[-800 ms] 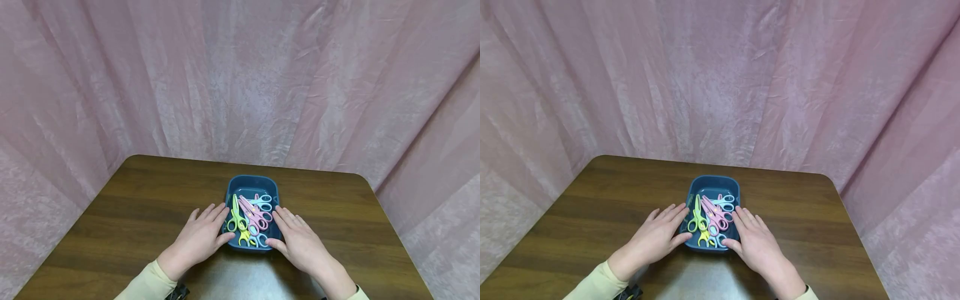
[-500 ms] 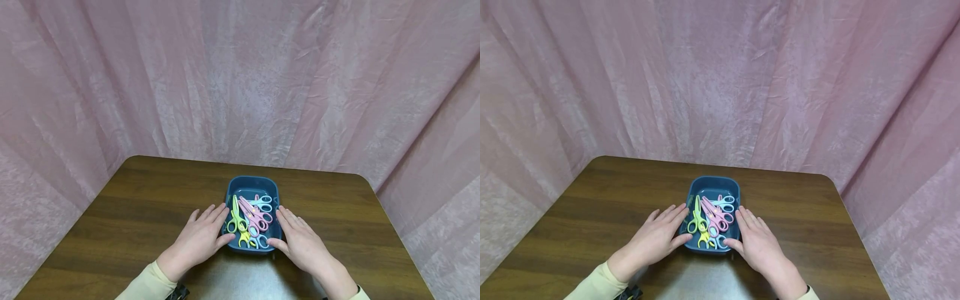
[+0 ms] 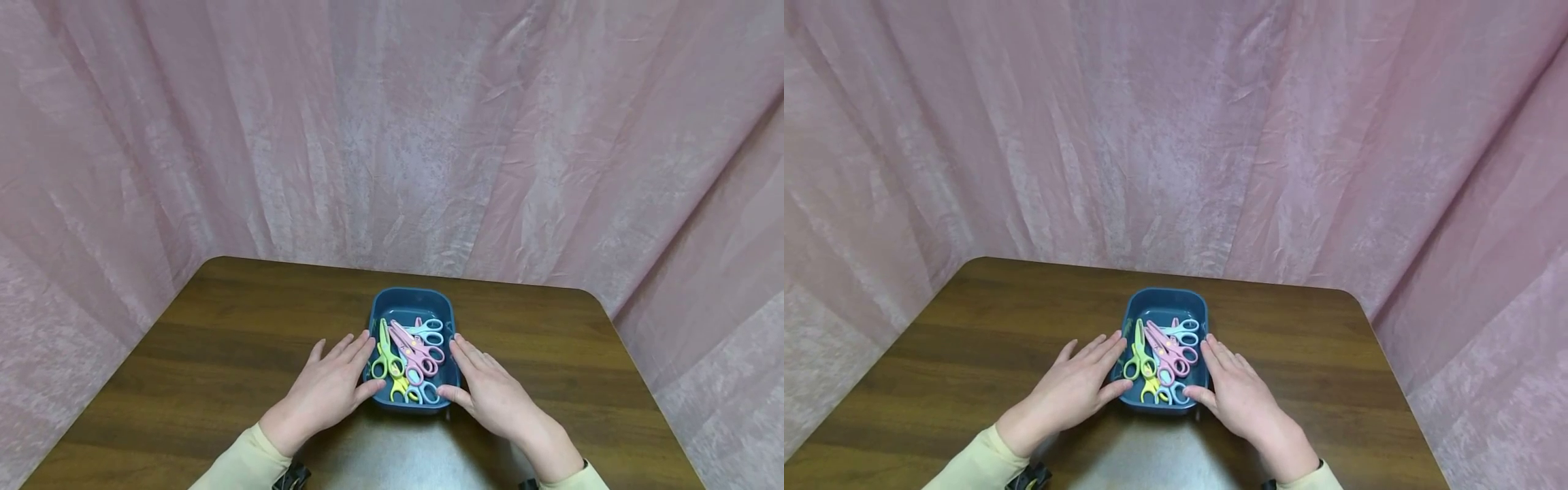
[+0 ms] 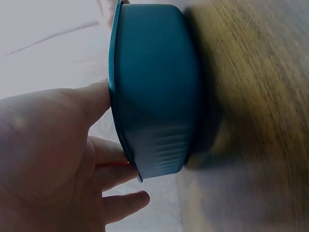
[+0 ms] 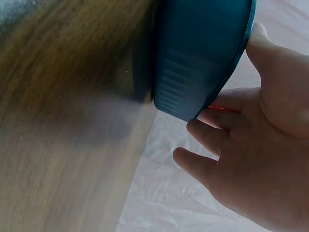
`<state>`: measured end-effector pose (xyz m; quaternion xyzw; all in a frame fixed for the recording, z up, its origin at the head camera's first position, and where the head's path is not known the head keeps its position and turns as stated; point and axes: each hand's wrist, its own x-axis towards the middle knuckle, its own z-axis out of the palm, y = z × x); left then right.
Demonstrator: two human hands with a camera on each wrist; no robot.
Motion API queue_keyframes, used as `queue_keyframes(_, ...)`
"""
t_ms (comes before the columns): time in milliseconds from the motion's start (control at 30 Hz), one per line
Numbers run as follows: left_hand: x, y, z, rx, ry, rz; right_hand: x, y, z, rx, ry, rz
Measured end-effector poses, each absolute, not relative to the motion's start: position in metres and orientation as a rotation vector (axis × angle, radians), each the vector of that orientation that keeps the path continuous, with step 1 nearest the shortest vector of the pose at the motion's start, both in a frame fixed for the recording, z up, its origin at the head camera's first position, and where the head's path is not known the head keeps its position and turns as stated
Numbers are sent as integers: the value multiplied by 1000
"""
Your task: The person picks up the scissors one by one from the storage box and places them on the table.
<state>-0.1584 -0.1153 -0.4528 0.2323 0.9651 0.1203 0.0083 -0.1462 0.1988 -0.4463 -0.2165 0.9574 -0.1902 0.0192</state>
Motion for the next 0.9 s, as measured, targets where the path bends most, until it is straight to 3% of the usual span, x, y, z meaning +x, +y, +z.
queue_keyframes(433,-174,-113,-456,722,3036,361,-163,200,-445,-681,2988,-568)
queue_keyframes(900,-179,-113,-456,696,3005,392,-151,190,-432,-614,2988,-522)
